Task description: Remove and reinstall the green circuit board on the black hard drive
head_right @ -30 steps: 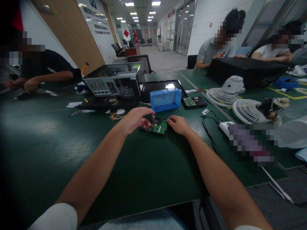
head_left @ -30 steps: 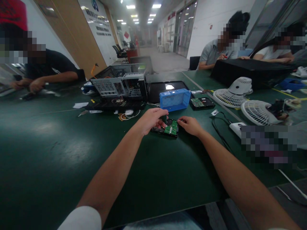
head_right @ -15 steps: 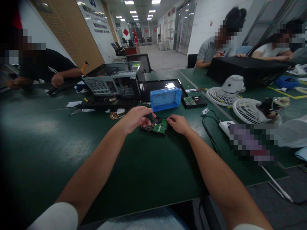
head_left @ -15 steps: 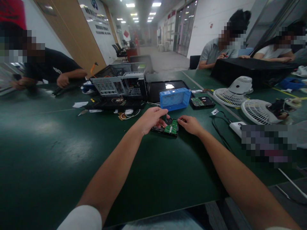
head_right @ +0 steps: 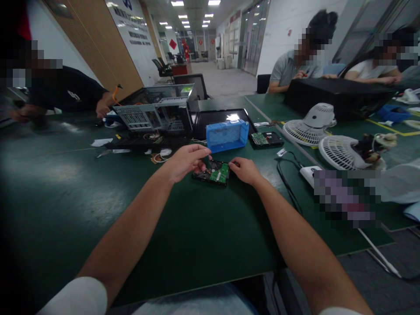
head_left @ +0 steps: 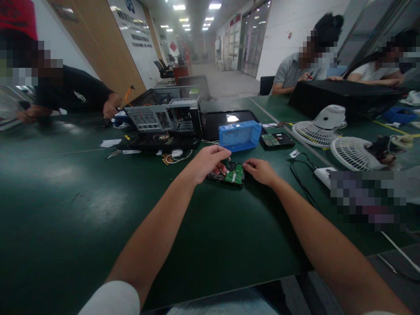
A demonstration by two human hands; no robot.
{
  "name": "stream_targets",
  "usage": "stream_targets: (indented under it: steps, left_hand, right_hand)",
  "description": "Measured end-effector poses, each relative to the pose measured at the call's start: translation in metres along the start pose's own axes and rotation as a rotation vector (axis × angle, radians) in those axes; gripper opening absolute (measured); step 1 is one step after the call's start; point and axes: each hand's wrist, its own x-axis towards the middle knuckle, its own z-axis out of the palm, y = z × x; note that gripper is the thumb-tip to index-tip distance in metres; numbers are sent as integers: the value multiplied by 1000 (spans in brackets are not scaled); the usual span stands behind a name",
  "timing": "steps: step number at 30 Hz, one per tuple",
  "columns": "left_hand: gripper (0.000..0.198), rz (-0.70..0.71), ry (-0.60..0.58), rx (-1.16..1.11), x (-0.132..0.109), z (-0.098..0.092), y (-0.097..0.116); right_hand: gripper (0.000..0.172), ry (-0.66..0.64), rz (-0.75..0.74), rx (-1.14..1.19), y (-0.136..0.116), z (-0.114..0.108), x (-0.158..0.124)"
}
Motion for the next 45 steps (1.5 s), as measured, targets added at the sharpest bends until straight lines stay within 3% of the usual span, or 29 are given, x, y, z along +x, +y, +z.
stream_targets:
  steps: [14, 23, 39, 45]
  left_hand:
    - [27, 31, 4, -25, 0, 0, -3]
    - [27, 87, 78, 15, 5, -3, -8]
    - [20, 22, -47, -114, -1, 0, -2]
    - [21, 35, 15, -44, 1, -3, -3]
  right_hand:
    - [30, -9, 7, 4, -1, -1, 1]
    - [30, -3, 0, -11, -1, 0, 1]
    - [29, -2, -4, 10, -3, -1, -1]
    - [29, -7, -5, -4, -2, -1, 0]
